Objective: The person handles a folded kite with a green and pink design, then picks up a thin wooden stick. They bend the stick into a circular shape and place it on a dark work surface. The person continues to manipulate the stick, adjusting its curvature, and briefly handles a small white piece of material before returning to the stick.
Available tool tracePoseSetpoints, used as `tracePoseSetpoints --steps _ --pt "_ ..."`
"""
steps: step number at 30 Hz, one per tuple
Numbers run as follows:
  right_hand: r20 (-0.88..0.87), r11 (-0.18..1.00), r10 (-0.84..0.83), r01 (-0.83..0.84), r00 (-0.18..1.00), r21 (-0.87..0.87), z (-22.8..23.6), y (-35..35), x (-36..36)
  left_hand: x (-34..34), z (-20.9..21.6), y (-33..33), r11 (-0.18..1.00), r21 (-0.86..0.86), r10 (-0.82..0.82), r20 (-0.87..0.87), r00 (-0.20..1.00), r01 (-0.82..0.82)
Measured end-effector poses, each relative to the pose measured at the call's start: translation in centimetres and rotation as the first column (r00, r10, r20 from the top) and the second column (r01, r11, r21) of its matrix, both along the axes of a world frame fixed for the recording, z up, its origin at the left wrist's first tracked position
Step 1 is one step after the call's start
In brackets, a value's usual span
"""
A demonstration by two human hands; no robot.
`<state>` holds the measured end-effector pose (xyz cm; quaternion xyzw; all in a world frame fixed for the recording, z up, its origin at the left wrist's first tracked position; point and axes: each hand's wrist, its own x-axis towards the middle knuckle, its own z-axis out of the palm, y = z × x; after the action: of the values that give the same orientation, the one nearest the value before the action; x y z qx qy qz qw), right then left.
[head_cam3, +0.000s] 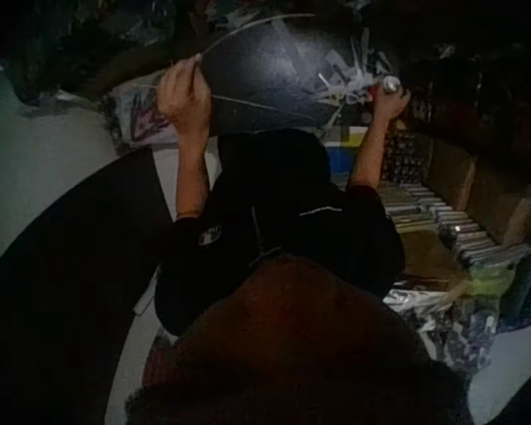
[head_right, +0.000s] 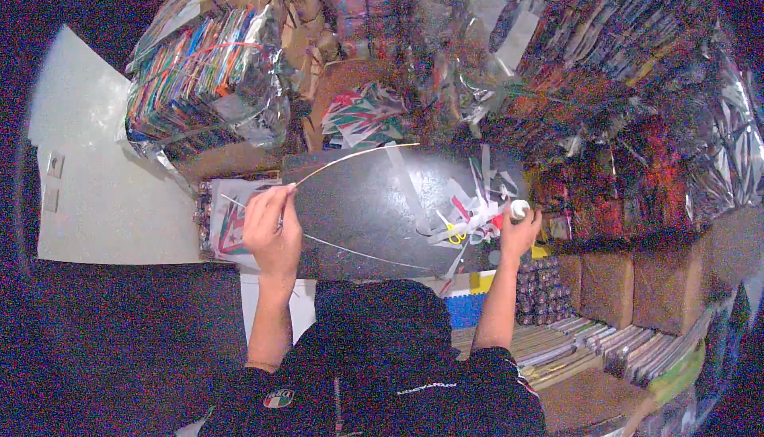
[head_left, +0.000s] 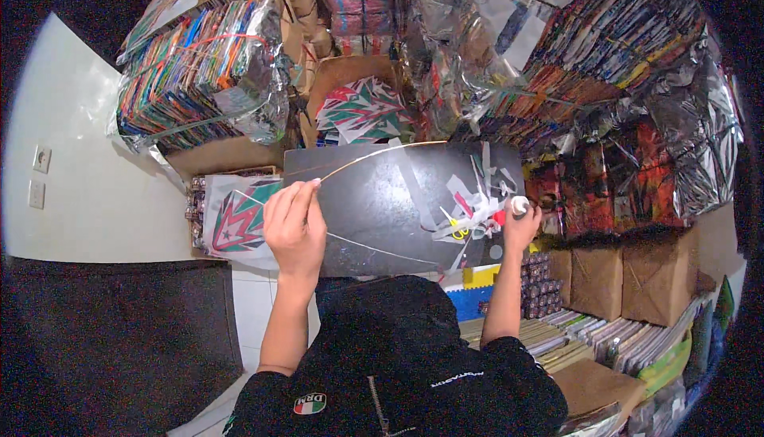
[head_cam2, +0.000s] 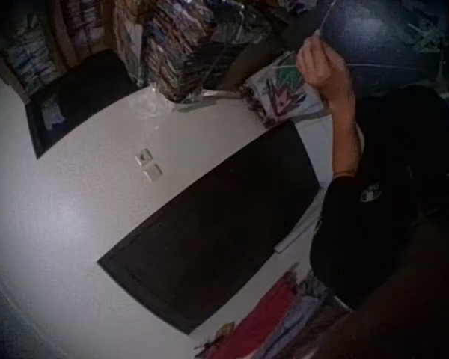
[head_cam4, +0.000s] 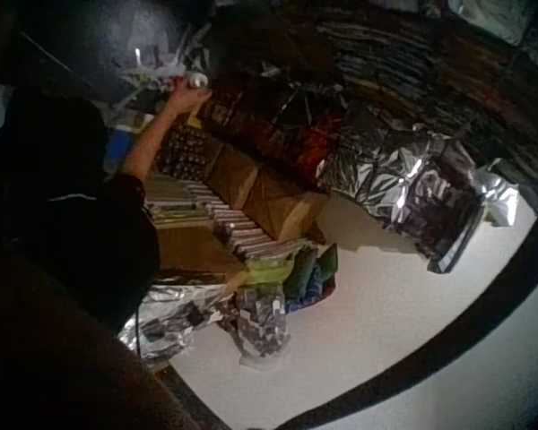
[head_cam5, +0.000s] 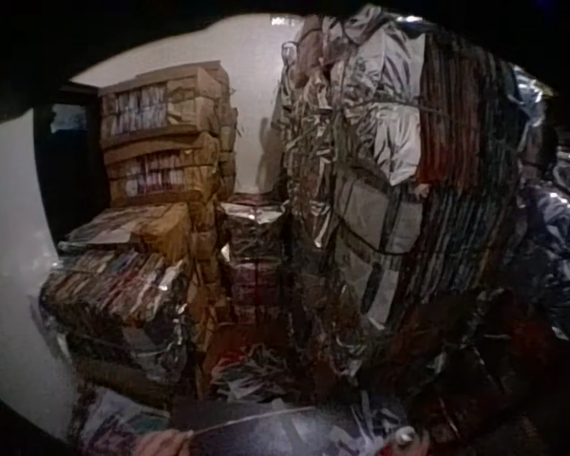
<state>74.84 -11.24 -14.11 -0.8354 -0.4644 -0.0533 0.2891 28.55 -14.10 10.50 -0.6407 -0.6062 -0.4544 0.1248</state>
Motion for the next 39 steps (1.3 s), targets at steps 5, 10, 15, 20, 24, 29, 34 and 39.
tracePoseSetpoints --steps 5,10,15,20,24,29,34,39 --pt "-0.048 0.989 -0.045 0.037 0.998 -0.146 -1.5 0.9 0.4 -0.2 0.5 0.4 1.000 -0.018 0.014 0.006 1.000 -0.014" --pt "-0.024 0.963 -0.023 0.016 0.999 -0.271 -1.6 2.1 1.1 0.0 0.8 0.6 0.999 -0.010 0.033 -0.013 0.999 -0.033" --pt "-0.087 0.914 0.005 -0.040 0.996 -0.404 -1.5 4.4 2.2 0.2 1.2 0.9 1.000 -0.007 0.012 -0.006 1.000 -0.012" --pt "-0.147 0.872 -0.031 -0.045 0.989 -0.488 -2.5 4.4 3.5 0.6 1.2 0.0 1.000 -0.018 0.000 -0.024 1.000 -0.001" --pt "-0.196 0.911 0.008 -0.088 0.981 -0.404 -2.4 4.4 3.9 1.0 1.3 0.7 0.999 -0.028 -0.024 -0.011 1.000 0.024" --pt "0.019 0.991 -0.084 0.086 0.996 -0.104 1.3 3.4 0.5 0.9 1.4 1.2 1.000 -0.012 -0.025 -0.018 1.000 0.025" --pt "-0.101 0.840 0.352 -0.266 0.931 0.474 15.5 2.0 -10.3 2.2 1.4 0.9 0.999 -0.011 -0.052 -0.033 0.998 0.051" --pt "0.201 0.617 0.625 -0.635 0.754 0.465 21.7 0.7 -18.5 3.6 1.4 0.3 0.999 -0.025 -0.048 -0.044 0.998 0.047"
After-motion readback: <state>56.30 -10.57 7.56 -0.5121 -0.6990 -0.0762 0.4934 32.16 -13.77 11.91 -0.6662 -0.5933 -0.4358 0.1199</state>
